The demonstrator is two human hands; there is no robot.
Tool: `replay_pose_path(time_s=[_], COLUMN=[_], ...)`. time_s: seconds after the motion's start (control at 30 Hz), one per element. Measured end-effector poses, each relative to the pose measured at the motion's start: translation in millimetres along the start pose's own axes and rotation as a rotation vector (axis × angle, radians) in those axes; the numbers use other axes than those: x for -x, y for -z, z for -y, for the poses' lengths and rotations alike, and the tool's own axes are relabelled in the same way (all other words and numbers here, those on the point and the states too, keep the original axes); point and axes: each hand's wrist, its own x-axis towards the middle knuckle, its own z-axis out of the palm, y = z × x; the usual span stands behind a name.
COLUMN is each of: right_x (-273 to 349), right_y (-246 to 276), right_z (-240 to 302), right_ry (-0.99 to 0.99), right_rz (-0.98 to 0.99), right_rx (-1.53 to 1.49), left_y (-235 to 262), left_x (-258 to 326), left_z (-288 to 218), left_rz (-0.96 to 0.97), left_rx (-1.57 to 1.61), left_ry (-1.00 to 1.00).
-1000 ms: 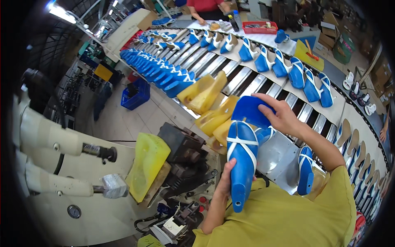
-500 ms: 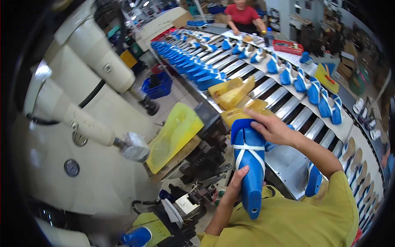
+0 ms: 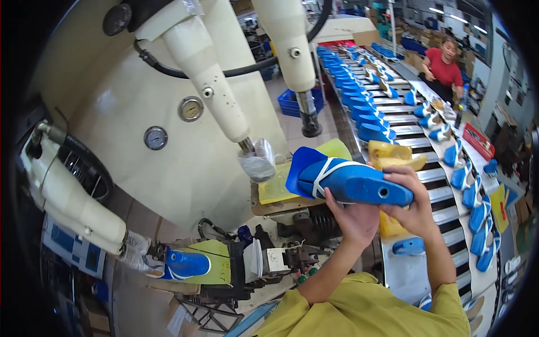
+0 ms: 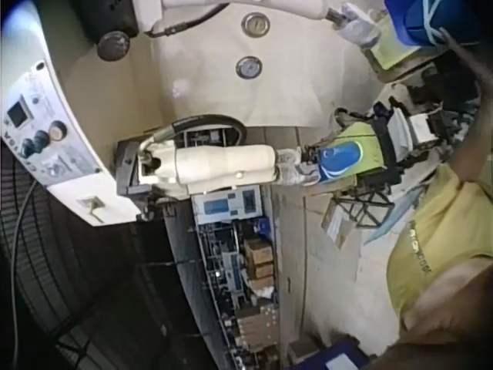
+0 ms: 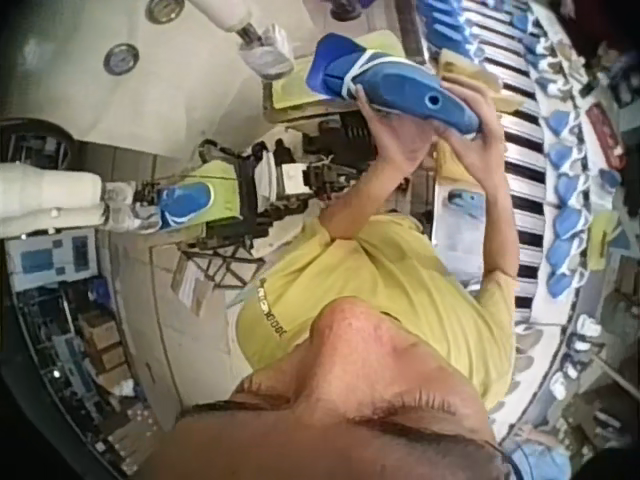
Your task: The person picks blue and white slipper uppers from a conveyor belt and places them onto a yellow mold on a machine. They press a button to activate the machine, which appears to press the slipper into shape. The person then removes the slipper and places it back on the conveyor belt, repeating this process for multiple units.
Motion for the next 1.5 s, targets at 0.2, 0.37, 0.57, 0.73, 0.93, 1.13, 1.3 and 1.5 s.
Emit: replay_pose_path(time_s=[0.2,0.37,0.57,0.73,0.93,1.13,1.3,1.5], right_x=[-98.3,-128.1,-127.4,-127.8,-127.0,-145.9,-145.4,-142.2], right_y=[-15.2,-54.0,-78.9,-86.7,-88.8,-78.8,-71.7,-79.7], right_z=[-21.2,-66.1,-118.2,-130.4,-153.6,-186.7,-180.5,-175.2], right_ry=[-0.125,0.038,-0.180,-0.115,-0.074,0.086,-0.143,-0.136], right_rz=[0.283,0.349,0.384,0.406,0.437,0.481,0.601,0.605], right_rx=[-0.312,-0.234,-0.501,-0.572,-0.570,-0.238,-0.312,-0.351], left_y=[30.4,40.1,44.9,50.7,49.0,45.5,114.9,270.1], left_x=[-46.3,-43.4,-28.4,-31.5,-22.0,7.5,70.4,164.8], left_z=[-29.7,-55.6,-57.0,-54.3,-52.9,-42.0,-29.6,-26.6], left_rz=[0.030,-0.045,-0.107,-0.133,-0.168,-0.391,-0.428,-0.376], left_rx=[0.069,-0.005,-0.073,-0.058,-0.078,-0.585,-1.192,-2.130], left_ry=[-0.080,-0.174,-0.267,-0.404,-0.430,-0.440,0.153,0.402])
